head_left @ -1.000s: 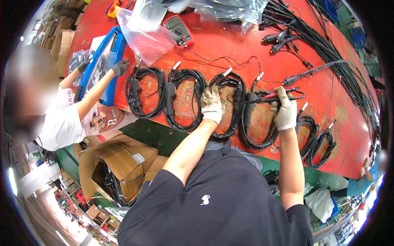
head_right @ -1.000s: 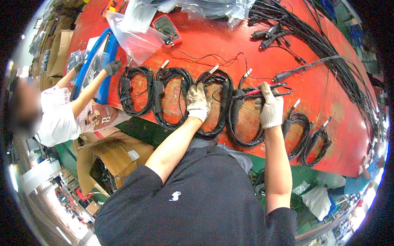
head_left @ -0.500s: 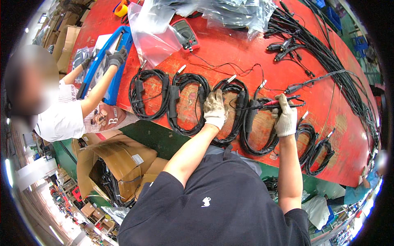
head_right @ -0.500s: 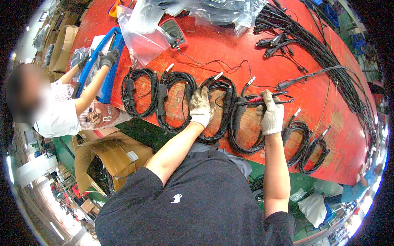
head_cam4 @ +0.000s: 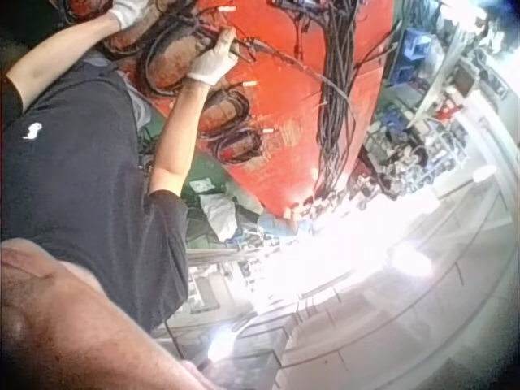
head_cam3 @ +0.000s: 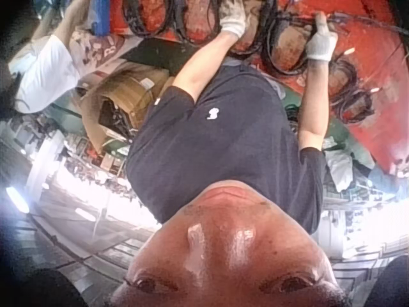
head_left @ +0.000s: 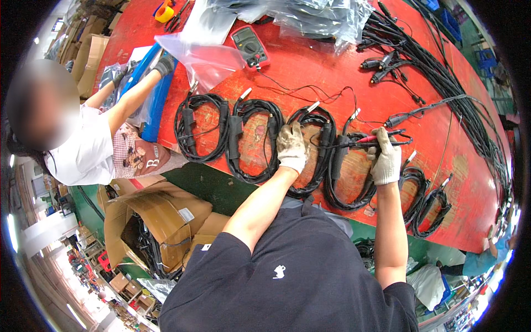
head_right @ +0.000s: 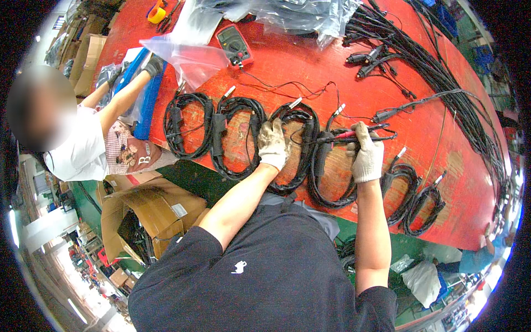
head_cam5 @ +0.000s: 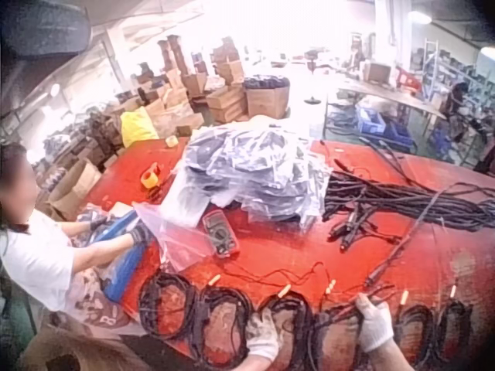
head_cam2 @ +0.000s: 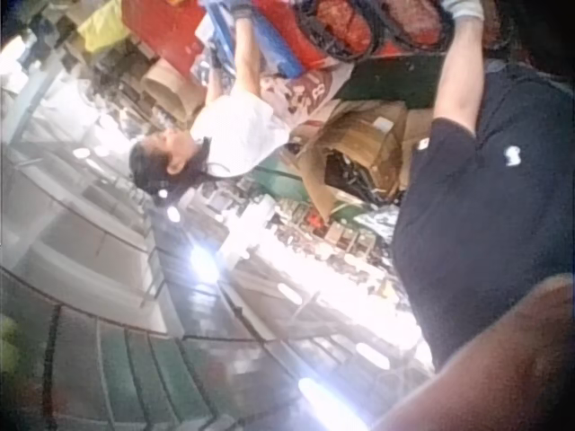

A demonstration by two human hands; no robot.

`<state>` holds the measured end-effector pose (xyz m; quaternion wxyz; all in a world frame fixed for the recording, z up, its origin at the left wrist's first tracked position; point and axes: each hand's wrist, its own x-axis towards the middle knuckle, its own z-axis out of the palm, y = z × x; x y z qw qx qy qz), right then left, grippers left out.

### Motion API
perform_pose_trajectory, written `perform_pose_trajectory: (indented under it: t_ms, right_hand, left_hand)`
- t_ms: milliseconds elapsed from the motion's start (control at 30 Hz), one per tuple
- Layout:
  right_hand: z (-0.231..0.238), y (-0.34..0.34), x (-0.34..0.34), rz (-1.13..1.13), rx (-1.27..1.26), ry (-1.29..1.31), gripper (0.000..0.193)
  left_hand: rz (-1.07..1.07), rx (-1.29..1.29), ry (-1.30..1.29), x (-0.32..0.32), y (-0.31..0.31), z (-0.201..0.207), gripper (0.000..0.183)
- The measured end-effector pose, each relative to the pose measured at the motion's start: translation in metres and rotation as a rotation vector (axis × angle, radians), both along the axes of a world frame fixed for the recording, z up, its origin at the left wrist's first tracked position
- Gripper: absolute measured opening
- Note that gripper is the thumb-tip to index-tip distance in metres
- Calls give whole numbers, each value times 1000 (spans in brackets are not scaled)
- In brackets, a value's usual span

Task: The person packages coiled black cables into plastic bags by hand, then organizes the bagged cables on a work table.

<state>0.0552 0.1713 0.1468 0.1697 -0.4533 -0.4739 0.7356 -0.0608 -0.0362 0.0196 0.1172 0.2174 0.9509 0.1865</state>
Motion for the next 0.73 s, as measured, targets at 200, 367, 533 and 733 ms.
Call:
perform_pose_trajectory:
  t_ms: [200,367,533,733]
  right_hand:
    - [5,-1,-2,-20,48,-71,25]
    - [-6,9,-2,46,119,-111,36]
    - [1,2,-11,1,-7,-33,31]
    - [8,-1,-12,70,13,-35,31]
  left_hand:
    - [-60,55,119,3,-3,-17,73]
    - [-168,395,188,9,-20,14,63]
    - [-347,642,-76,1,19,76,40]
    - [-412,650,-486,4,34,68,36]
